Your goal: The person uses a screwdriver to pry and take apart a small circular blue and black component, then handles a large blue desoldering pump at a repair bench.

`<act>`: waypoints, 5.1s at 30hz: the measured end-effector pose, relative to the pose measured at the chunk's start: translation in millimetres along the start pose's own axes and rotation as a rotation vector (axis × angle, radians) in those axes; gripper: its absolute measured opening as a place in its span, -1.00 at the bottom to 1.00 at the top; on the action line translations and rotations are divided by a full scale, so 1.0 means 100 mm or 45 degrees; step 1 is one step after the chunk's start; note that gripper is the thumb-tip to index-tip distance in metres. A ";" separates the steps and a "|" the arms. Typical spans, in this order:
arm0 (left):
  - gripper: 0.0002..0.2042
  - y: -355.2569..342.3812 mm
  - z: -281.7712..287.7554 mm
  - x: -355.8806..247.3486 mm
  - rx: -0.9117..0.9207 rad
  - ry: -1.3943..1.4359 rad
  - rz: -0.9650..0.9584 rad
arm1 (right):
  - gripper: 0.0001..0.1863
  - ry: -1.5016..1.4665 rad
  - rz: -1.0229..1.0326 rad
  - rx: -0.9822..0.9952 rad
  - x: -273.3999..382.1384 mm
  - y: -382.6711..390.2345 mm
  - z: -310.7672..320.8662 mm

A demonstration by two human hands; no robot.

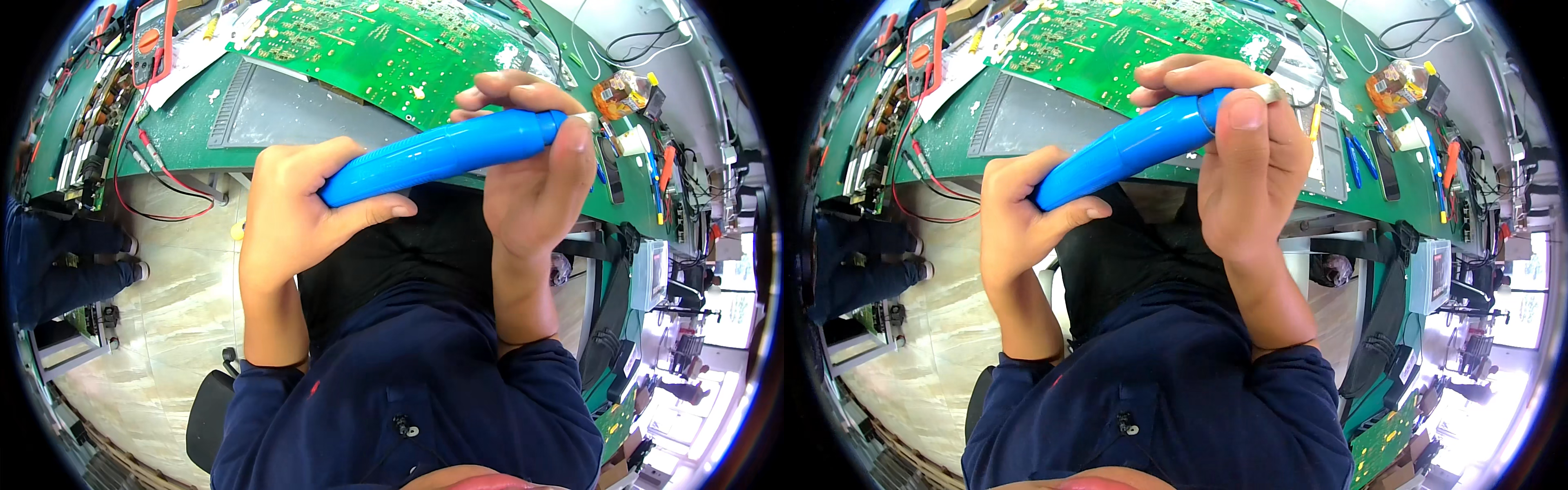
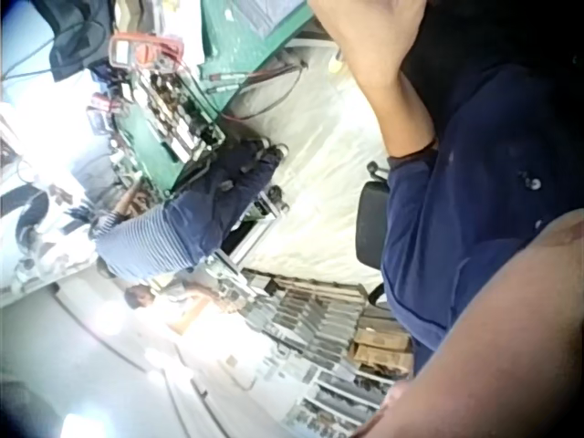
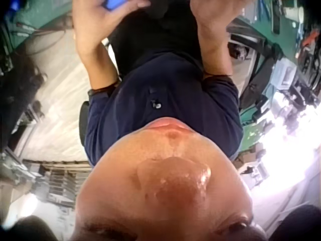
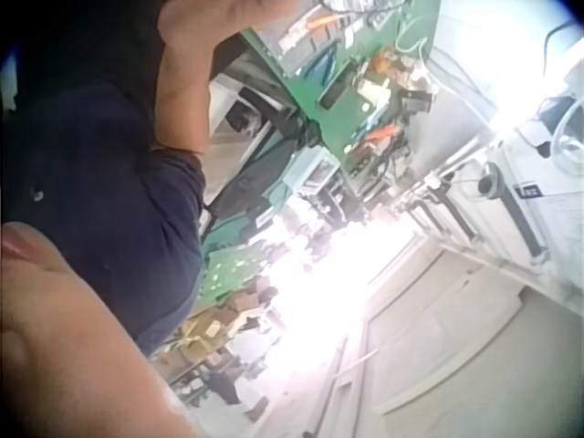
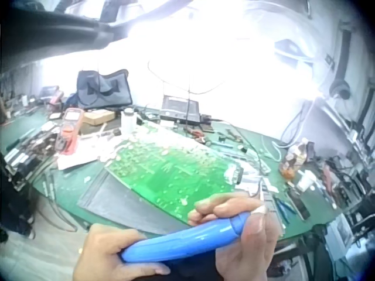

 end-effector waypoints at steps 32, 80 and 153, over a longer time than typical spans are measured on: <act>-0.76 0.06 -0.74 -0.09 0.063 0.218 -0.007 | -0.58 0.206 0.109 0.293 0.44 -0.05 0.07; -0.78 0.15 -1.28 -0.26 0.471 0.527 0.052 | -0.76 0.207 -0.177 0.434 0.48 0.41 0.77; -0.84 0.23 -1.37 -0.38 0.347 0.009 0.268 | -0.51 -0.053 -0.348 0.290 0.15 0.72 0.93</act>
Point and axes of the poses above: each hand's wrist, its own y-axis away from the middle knuckle, its own z-axis out of the back of the hand, x = y × z, the point moved 2 cm from there along -y, towards the middle knuckle, and after that the axes turned 4 degrees about y, right-handed, at the moved point
